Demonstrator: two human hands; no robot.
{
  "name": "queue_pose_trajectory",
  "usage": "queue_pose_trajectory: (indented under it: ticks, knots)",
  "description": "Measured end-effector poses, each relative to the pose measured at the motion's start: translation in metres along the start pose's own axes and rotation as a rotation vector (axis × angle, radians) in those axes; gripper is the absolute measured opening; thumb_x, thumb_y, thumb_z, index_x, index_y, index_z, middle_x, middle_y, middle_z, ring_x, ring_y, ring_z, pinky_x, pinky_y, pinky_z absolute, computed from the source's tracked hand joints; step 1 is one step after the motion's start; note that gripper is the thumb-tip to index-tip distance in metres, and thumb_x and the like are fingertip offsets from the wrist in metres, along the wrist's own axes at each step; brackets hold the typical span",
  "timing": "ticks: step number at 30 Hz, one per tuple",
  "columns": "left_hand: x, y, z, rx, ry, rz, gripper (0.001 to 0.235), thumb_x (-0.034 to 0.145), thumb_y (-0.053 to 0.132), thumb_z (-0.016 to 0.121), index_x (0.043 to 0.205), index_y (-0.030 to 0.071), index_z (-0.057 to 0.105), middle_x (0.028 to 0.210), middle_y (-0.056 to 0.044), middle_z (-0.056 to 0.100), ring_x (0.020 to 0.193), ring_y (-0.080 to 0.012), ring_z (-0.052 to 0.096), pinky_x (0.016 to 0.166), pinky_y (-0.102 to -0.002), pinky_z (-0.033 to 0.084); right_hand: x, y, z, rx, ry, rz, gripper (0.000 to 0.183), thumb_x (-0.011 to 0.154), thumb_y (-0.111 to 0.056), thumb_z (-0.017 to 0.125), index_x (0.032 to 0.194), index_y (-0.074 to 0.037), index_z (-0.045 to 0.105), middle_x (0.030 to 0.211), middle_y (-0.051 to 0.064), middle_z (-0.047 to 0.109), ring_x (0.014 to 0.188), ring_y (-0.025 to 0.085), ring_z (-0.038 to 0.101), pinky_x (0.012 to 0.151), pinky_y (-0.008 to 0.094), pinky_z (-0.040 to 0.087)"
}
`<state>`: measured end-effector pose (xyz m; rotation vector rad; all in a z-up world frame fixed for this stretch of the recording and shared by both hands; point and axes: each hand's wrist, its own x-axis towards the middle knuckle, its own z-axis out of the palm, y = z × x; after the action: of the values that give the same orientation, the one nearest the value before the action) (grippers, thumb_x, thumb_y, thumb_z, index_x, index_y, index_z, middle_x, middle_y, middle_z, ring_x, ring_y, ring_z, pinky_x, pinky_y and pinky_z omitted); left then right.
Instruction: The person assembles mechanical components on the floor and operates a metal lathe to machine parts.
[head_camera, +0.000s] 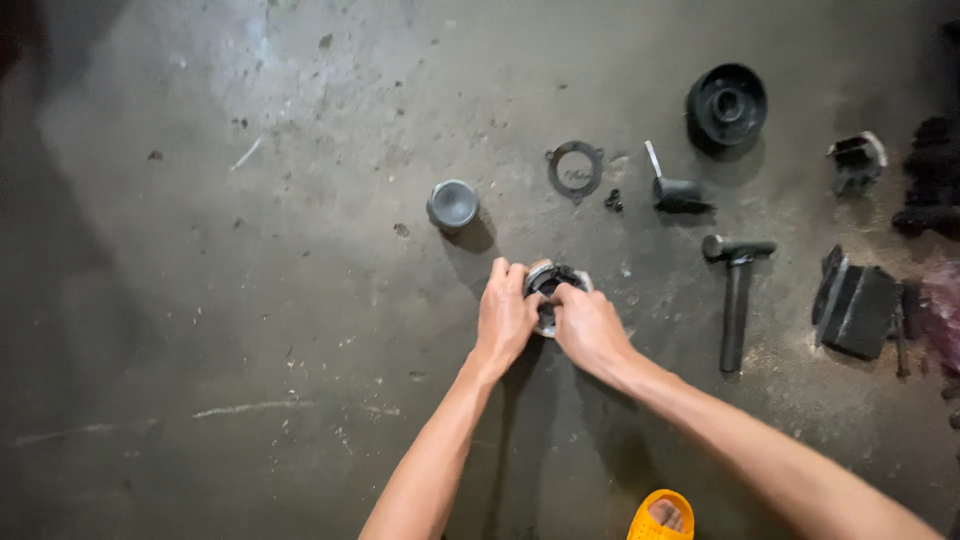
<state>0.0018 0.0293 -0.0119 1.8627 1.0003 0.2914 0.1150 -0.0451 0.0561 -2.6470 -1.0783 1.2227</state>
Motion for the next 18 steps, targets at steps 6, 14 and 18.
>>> queue_pose_trajectory:
  ticks: [6,14,18]
  knots:
    - [0.006,0.0,0.003,0.042,0.024,-0.011,0.034,0.071,0.001,0.08,0.091,0.002,0.053,0.094,-0.015,0.05,0.092,-0.0449,0.062,0.082,-0.051,0.054,0.022,0.004,-0.002,-0.351,-0.069,-0.231,0.016,0.087,-0.012,0.055,0.096,-0.001,0.063,0.081,0.028,0.071,0.079,0.051,0.074,0.069,0.059,0.06]
    - [0.009,0.012,-0.005,-0.026,0.013,-0.048,0.025,0.077,0.001,0.069,0.091,0.002,0.047,0.096,-0.015,0.046,0.094,-0.0428,0.056,0.084,-0.047,0.052,0.06,-0.022,-0.034,-0.817,-0.077,-0.793,0.015,0.084,-0.012,0.057,0.072,-0.014,0.066,0.065,0.006,0.072,0.067,0.033,0.077,0.062,0.048,0.061]
    - [0.008,0.008,0.005,-0.082,0.006,-0.037,0.027,0.077,0.007,0.068,0.088,0.009,0.044,0.097,-0.011,0.046,0.094,-0.0402,0.055,0.085,-0.045,0.051,0.087,-0.035,-0.056,-1.068,-0.064,-1.093,0.024,0.086,-0.021,0.061,0.063,-0.023,0.065,0.064,0.0,0.074,0.069,0.025,0.077,0.064,0.042,0.062]
